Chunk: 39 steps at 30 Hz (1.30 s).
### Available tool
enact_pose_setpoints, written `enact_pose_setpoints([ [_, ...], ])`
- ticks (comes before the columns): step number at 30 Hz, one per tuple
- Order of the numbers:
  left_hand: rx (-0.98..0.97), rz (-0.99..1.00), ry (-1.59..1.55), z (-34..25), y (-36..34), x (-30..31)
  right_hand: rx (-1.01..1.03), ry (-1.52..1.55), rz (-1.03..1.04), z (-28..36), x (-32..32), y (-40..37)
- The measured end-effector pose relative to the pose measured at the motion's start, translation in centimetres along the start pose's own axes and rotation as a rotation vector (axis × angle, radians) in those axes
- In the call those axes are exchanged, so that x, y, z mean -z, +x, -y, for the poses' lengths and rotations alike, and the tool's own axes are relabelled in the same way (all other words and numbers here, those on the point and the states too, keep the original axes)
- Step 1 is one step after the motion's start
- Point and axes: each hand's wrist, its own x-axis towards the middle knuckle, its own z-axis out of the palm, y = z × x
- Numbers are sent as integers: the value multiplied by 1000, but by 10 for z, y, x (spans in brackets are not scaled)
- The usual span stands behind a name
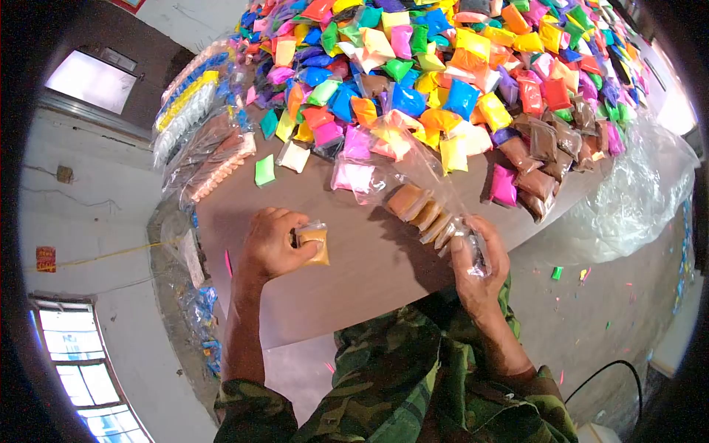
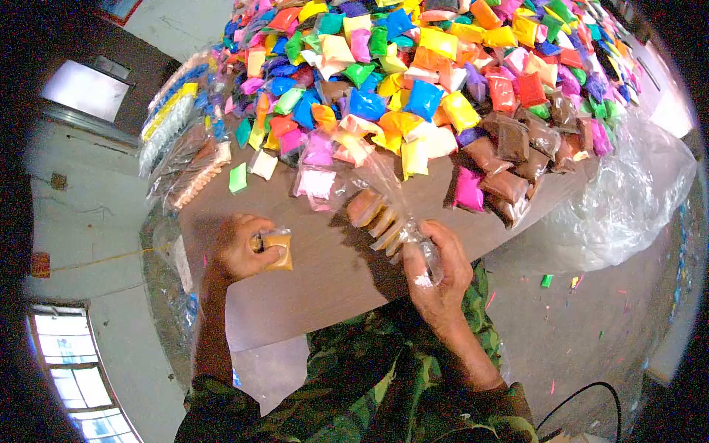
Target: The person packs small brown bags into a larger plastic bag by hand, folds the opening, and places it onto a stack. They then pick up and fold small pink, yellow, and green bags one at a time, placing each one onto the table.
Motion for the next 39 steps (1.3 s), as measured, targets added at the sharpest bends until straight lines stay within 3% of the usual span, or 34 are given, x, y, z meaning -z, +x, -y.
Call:
enact_pose_setpoints([
  [4, 72, 114, -13, -9, 7, 8, 19, -11, -4, -1, 1, 0],
  [10, -43, 91, -17, -15, 9, 10, 39, -27, -2, -2, 2, 0],
  [13, 154, 217, -165, -32, 5, 16, 34, -31, -5, -2, 1, -1],
  [16, 117, 104, -302, -33, -5, 11, 47, -38, -10, -3, 1, 0],
  [19, 200, -89, -643, -51, -1, 14, 16, -22, -12, -3, 0, -2],
  [22, 73, -296, -644, -82, 29, 24, -58, 13, 2, -5, -2, -5],
  [26, 148, -358, -748, -121, 67, 7, -35, -12, 1, -4, 0, -3],
  [29, 28, -474, -291, -133, 85, -23, -77, 15, 27, -2, 1, -2],
  [33, 38, -379, -172, -137, 89, -45, -35, 6, 7, -2, 1, -2],
  [39, -30, -222, -377, -132, 80, -19, -36, 56, 11, -3, 1, -2],
])
